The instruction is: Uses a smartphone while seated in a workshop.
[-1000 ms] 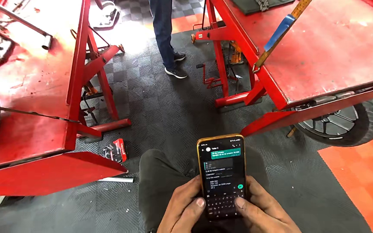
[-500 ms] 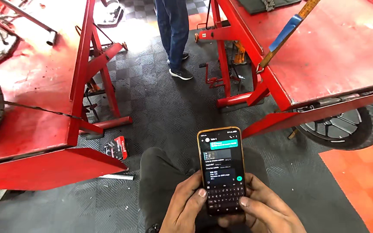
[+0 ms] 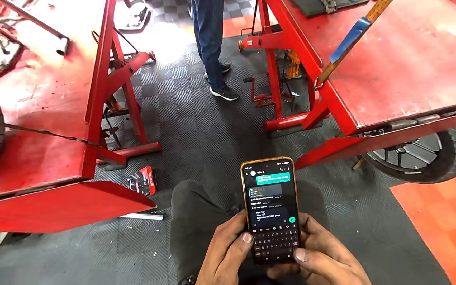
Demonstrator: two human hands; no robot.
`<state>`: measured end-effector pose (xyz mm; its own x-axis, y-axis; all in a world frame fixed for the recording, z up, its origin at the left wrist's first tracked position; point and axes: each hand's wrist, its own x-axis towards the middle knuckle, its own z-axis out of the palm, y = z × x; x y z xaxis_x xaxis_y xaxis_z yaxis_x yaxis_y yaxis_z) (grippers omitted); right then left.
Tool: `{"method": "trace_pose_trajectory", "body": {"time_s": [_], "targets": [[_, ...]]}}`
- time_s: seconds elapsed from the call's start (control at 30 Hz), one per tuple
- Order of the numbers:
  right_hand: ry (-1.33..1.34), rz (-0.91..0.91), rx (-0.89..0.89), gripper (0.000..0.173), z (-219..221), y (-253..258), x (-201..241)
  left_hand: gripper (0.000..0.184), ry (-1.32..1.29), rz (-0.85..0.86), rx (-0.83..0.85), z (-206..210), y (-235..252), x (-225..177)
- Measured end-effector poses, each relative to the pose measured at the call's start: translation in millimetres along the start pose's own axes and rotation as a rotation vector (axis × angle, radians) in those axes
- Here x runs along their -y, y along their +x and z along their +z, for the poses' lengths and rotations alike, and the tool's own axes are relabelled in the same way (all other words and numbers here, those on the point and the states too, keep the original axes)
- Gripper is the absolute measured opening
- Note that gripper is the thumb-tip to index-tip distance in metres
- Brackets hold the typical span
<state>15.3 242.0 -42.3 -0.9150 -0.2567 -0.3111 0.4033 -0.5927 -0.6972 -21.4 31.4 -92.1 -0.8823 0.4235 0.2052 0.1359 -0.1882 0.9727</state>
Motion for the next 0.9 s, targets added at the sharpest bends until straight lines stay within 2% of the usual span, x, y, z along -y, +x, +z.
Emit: {"method": "trace_pose_trajectory", "body": {"time_s": [0.27,0.4,0.67,0.9], "targets": [[-0.010,-0.010,-0.029,0.039,0.1,-1.1,-1.8,0.047,-0.017,0.010,0.023,0.1,-1.2,1.8],[-0.046,-0.021,-0.049,0.040,-0.9,-1.7,-2.8,0.055,-0.005,-0.048,0.062,0.0,-2.1,0.0],[-0.133,-0.038,-0.113,0.047,2.8,-3.1,-4.5,0.061,0.011,-0.039,0.112,-1.2,-1.6,-0.6],[-0.124,-0.030,-0.117,0.043,2.9,-3.4,-4.7,0.060,0.016,-0.032,0.123,-1.9,-2.1,-0.7]]}}
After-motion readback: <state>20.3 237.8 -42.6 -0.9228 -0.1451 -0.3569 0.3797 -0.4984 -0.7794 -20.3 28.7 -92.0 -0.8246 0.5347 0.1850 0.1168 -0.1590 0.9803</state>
